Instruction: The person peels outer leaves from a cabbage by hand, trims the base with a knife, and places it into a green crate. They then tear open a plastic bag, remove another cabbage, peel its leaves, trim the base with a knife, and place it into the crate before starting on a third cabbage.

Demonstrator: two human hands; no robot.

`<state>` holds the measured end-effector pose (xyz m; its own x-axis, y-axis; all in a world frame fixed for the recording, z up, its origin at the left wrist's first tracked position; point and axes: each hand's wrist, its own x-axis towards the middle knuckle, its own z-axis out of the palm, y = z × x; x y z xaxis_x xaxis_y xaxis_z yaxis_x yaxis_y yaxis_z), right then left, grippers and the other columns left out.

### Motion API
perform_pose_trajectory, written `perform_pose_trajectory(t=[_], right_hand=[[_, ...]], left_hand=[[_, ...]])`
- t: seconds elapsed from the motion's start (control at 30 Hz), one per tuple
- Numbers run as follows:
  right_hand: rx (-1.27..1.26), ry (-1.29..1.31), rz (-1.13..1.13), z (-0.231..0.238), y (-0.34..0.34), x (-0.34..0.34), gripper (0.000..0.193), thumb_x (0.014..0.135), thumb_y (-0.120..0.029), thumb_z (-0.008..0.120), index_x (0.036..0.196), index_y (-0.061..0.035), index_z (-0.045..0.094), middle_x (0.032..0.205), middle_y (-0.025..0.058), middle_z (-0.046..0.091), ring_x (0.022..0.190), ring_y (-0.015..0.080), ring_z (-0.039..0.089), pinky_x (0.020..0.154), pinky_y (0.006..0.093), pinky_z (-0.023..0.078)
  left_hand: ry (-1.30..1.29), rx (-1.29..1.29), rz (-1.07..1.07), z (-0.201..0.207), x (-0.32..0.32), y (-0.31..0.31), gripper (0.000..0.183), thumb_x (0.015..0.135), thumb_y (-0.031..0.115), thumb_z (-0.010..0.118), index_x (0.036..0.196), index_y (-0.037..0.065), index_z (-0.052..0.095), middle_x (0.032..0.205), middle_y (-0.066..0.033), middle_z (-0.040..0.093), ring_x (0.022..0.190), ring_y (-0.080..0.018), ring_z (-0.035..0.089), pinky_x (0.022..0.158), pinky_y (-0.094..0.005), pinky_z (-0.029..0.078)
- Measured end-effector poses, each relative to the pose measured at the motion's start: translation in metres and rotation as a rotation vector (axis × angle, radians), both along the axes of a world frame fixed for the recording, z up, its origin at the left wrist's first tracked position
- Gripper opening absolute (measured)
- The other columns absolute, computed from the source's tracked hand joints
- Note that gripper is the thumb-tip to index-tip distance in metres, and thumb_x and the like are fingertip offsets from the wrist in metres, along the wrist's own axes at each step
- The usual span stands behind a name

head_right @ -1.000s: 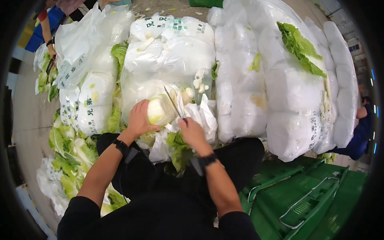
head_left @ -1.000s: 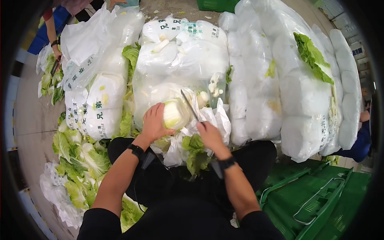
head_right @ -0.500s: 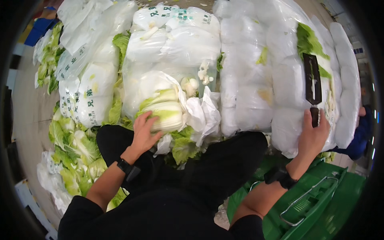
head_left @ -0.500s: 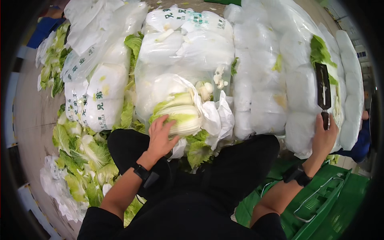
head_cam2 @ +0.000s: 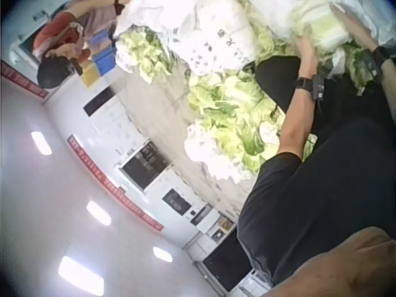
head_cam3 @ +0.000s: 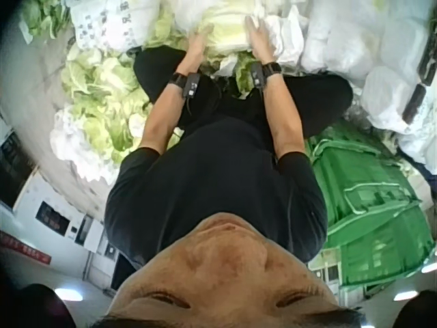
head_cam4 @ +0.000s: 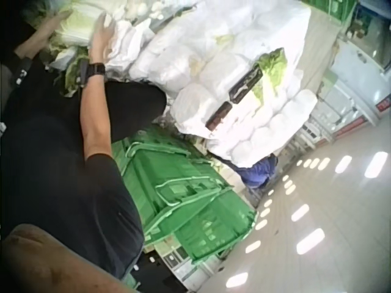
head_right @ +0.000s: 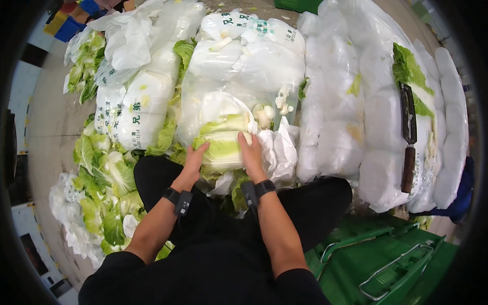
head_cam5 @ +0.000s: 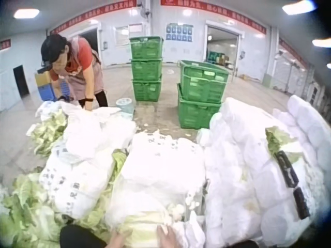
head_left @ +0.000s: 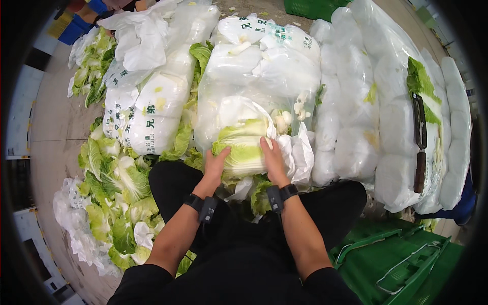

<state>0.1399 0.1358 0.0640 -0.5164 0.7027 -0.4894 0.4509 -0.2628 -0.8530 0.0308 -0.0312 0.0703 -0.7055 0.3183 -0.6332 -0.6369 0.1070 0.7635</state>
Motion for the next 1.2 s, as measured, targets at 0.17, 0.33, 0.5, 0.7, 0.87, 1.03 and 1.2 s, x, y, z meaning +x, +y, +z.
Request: perform_pose_trajectory(t=[0.17,0.33,0.5,0.7,0.87,1.03,1.2], right_hand=[[-0.468,0.416,-0.163,0.039,0.004,0.013,0.056,0.102,-0.036,0.052,0.145,-0.0022,0.039,0.143,0.0145,0.049,0.129,0.0249,0.049,0.108,0.0365,0.039],[-0.8,0.831,-0.323,0.115,-0.015,0.041,0.049,0.103,-0.025,0.051,0.145,-0.0036,0.037,0.139,0.0115,0.05,0.128,0.0244,0.049,0.109,0.0401,0.04],[-0.569,0.646,-0.034,0.167,-0.053,0.05,0.072,0.09,-0.022,0.069,0.147,-0.0081,0.027,0.146,0.0145,0.043,0.135,0.0266,0.042,0.109,0.0427,0.037],[0.196,0.331,0.377,0.176,-0.034,0.029,0.094,0.077,-0.037,0.082,0.147,0.0017,0.031,0.145,0.0189,0.043,0.135,0.0288,0.042,0.109,0.04,0.037],[0.009,0.557,0.28,0.165,-0.027,0.036,0.099,0.075,-0.033,0.084,0.149,0.0053,0.031,0.139,0.0199,0.049,0.13,0.0291,0.048,0.11,0.0373,0.037],[0.236,0.395,0.351,0.17,-0.038,0.027,0.093,0.075,-0.028,0.084,0.146,0.0049,0.034,0.134,0.0194,0.053,0.125,0.0273,0.052,0.106,0.0367,0.04],[0.494,0.157,0.397,0.177,-0.043,0.033,0.081,0.07,-0.026,0.087,0.133,0.0059,0.046,0.127,0.0173,0.055,0.118,0.0249,0.055,0.1,0.0364,0.044]], left_hand=[[0.469,-0.188,-0.245,0.093,0.011,0.007,0.074,0.083,0.024,0.076,0.141,-0.004,0.039,0.138,-0.0207,0.047,0.124,-0.0301,0.049,0.105,-0.0382,0.04],[0.98,0.013,-0.296,0.209,0.009,-0.03,0.083,0.084,0.031,0.076,0.152,0.008,0.034,0.147,-0.018,0.042,0.139,-0.0315,0.038,0.116,-0.042,0.028],[0.044,0.935,0.129,0.129,0.013,-0.027,0.083,0.092,0.067,0.048,0.153,0.013,0.032,0.155,-0.0109,0.037,0.141,-0.03,0.037,0.118,-0.0447,0.028],[-0.02,0.791,0.046,0.101,-0.013,-0.017,0.088,0.092,0.077,0.033,0.153,0.014,0.032,0.151,-0.0104,0.043,0.135,-0.0308,0.045,0.113,-0.0472,0.038],[0.062,0.862,-0.089,0.129,-0.006,-0.002,0.097,0.088,0.081,0.032,0.154,0.01,0.029,0.154,-0.0135,0.038,0.14,-0.0321,0.04,0.113,-0.0474,0.038],[-0.269,0.869,0.07,0.031,0.011,0.002,0.069,0.1,0.057,0.041,0.148,0.007,0.039,0.147,-0.0146,0.047,0.131,-0.032,0.049,0.11,-0.0475,0.042],[-0.386,0.847,-0.059,0.043,0.017,0.005,0.064,0.101,0.052,0.042,0.146,0.006,0.042,0.144,-0.0146,0.051,0.128,-0.031,0.053,0.108,-0.0474,0.044]])
